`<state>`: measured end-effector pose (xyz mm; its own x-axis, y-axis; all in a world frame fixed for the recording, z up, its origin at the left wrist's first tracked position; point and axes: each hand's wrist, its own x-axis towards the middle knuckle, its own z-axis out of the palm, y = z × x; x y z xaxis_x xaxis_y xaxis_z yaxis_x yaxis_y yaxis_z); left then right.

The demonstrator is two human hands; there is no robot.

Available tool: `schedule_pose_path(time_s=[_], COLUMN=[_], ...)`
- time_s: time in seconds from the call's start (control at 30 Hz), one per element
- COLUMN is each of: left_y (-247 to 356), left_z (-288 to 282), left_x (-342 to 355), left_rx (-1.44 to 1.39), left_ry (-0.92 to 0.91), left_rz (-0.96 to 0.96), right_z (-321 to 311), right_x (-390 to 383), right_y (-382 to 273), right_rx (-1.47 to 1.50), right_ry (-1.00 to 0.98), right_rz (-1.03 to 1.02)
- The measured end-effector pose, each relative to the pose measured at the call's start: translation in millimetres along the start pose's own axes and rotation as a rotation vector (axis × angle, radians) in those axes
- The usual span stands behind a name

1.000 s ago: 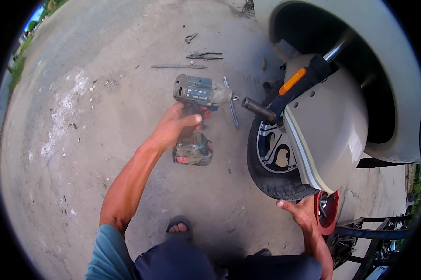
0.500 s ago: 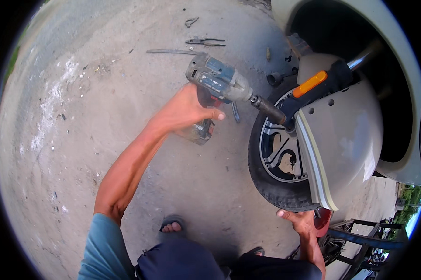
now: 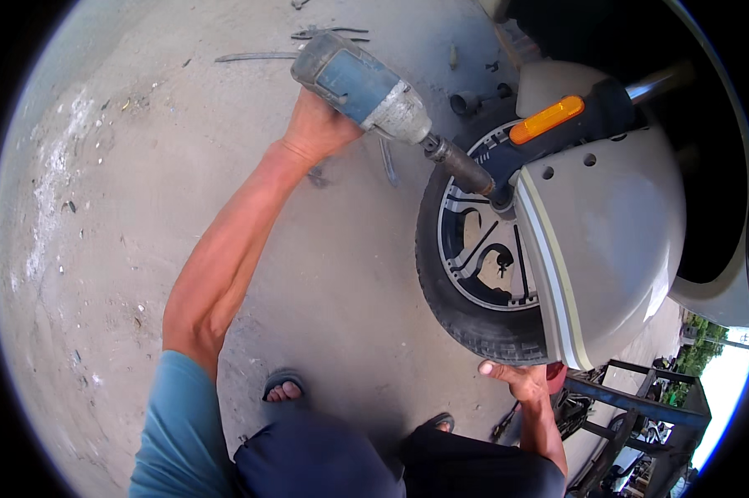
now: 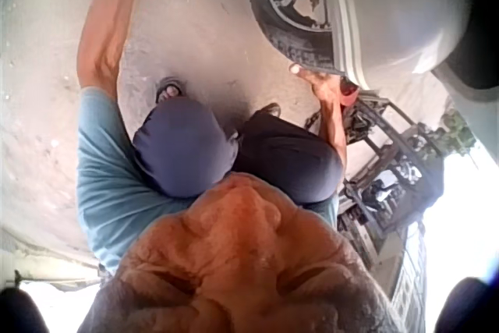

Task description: The person replaces a component on a motorcycle front wheel assembly by removing bolts with a power tool, prying with pliers, and hammering parts into place.

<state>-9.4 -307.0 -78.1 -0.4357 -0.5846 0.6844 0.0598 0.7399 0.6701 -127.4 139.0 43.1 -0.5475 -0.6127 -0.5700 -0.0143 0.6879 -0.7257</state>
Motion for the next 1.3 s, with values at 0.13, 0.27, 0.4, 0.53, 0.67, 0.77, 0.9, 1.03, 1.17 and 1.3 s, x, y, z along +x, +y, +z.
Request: schedule_pose_path(time_s=[0.13, 0.27, 0.4, 0.53, 0.67, 0.77, 0.9, 1.03, 1.17, 1.3], left_y=[20.5, 33.7, 9.0, -0.4, -10.0, -17.7, -14.6, -2.8, 40.5, 96.9], left_z=[-25.2, -27.6, -28.7, -24.7, -19.5, -3.0, 7.5, -9.8, -49.9, -80.1], left_x=[-16.6, -38.6, -34.5, 0.5, 19.4, 17.7, 18.4, 14.1, 3.0, -3.2], left_rx=[0.045, -0.100, 0.019, 0.040, 0.074, -0.022, -0.206, -0.040, 0.043, 0.107], left_ry=[-0.124, -0.098, 0.016, 0.025, 0.063, 0.068, 0.063, -0.156, -0.317, -0.438], left_rz=[-0.225, -0.311, 0.006, 0.094, 0.222, 0.177, 0.082, -0.105, -0.273, -0.549], right_z=[8.0, 5.8, 8.9, 8.8, 9.1, 11.6, 10.3, 8.5, 4.0, 8.1], right_x=[-0.7, -3.8, -1.8, -1.6, -4.4, -7.1, -13.2, -14.4, -12.8, -8.7], right_y=[-8.6, -3.4, -0.7, -9.2, -19.5, -22.4, -24.8, -23.9, -28.9, -24.9], right_rx=[0.040, 0.133, 0.149, 0.196, 0.230, 0.160, 0.217, 0.231, 0.238, 0.235], right_ry=[0.041, 0.068, 0.097, 0.131, 0.073, 0.098, 0.114, 0.139, 0.120, 0.114], right_rz=[0.027, -0.031, -0.088, -0.074, -0.074, -0.011, 0.059, 0.027, -0.029, -0.104])
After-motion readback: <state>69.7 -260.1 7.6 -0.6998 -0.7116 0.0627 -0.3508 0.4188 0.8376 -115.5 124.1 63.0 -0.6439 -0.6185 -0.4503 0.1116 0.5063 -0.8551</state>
